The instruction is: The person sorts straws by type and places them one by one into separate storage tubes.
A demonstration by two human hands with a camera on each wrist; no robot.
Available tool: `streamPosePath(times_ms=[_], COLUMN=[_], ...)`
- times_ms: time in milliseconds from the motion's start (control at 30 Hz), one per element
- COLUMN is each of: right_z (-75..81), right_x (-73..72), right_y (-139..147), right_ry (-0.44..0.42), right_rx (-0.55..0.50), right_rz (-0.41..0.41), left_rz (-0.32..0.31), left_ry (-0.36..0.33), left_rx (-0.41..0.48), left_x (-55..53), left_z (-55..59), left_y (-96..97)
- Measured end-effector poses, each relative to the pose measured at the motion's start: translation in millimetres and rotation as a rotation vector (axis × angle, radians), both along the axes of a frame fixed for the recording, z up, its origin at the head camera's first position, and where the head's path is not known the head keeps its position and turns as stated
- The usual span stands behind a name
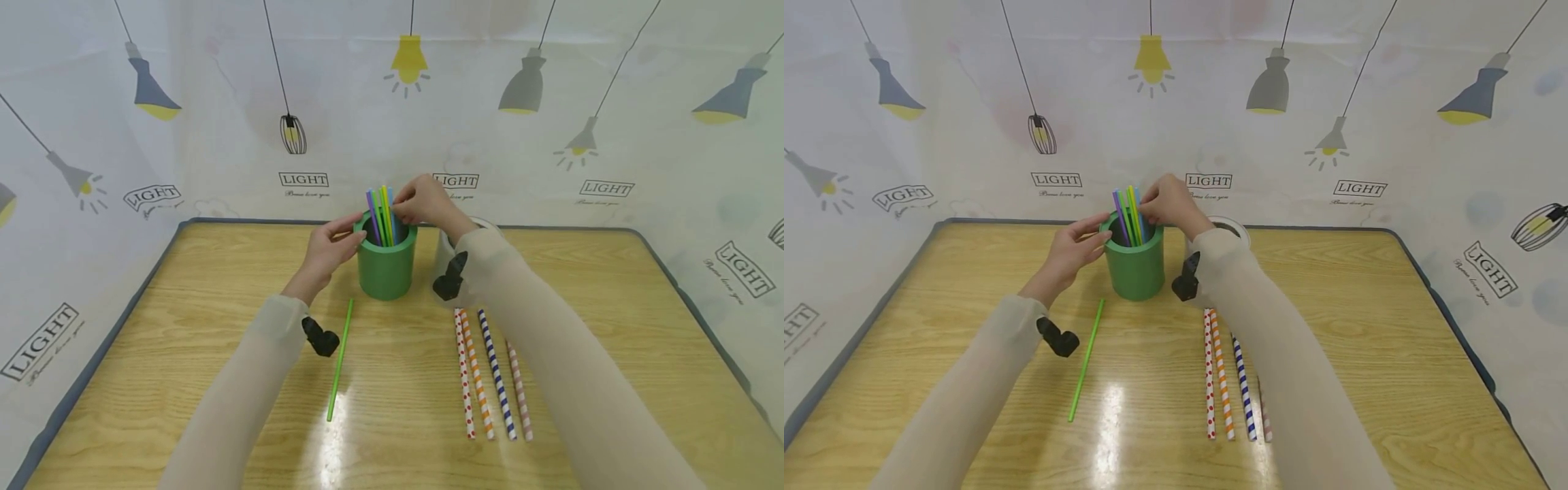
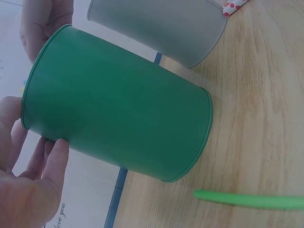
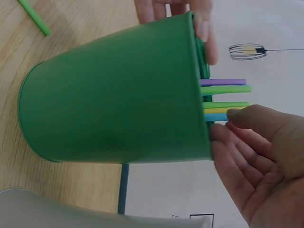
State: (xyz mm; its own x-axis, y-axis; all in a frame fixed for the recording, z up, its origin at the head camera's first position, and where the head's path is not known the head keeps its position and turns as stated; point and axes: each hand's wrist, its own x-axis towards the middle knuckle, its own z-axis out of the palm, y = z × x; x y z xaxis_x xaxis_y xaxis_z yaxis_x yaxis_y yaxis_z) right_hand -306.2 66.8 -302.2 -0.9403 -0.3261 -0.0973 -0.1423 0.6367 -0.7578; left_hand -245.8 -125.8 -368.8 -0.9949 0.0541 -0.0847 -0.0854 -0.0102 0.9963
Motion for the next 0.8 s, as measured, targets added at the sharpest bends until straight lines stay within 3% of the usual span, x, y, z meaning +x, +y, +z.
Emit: streamPosePath(times_ms=[233, 533, 667, 800], right_z=[9.1, 14.4, 10.9, 1.0], right_x=[12.1, 46.2, 61.3, 74.0], right_y=[7, 20, 22, 22], right_ry=[-0.052, -0.017, 0.02, 0.073], right_rx=[-0.03, -0.003, -0.003, 0.009], right_rz=[0.058, 0.222, 0.277, 0.384], left_rz=[-0.001, 0.005, -0.003, -0.001], left_ry=[0.003, -0.022, -0.014, -0.005], left_rx=[-0.007, -0.003, 0.003, -0.003], left_x=[0.1, 1.7, 0.8, 0.6], left_z=[0.4, 1.0, 0.5, 0.3], left_y=[0.9, 1.2, 1.0, 0.8])
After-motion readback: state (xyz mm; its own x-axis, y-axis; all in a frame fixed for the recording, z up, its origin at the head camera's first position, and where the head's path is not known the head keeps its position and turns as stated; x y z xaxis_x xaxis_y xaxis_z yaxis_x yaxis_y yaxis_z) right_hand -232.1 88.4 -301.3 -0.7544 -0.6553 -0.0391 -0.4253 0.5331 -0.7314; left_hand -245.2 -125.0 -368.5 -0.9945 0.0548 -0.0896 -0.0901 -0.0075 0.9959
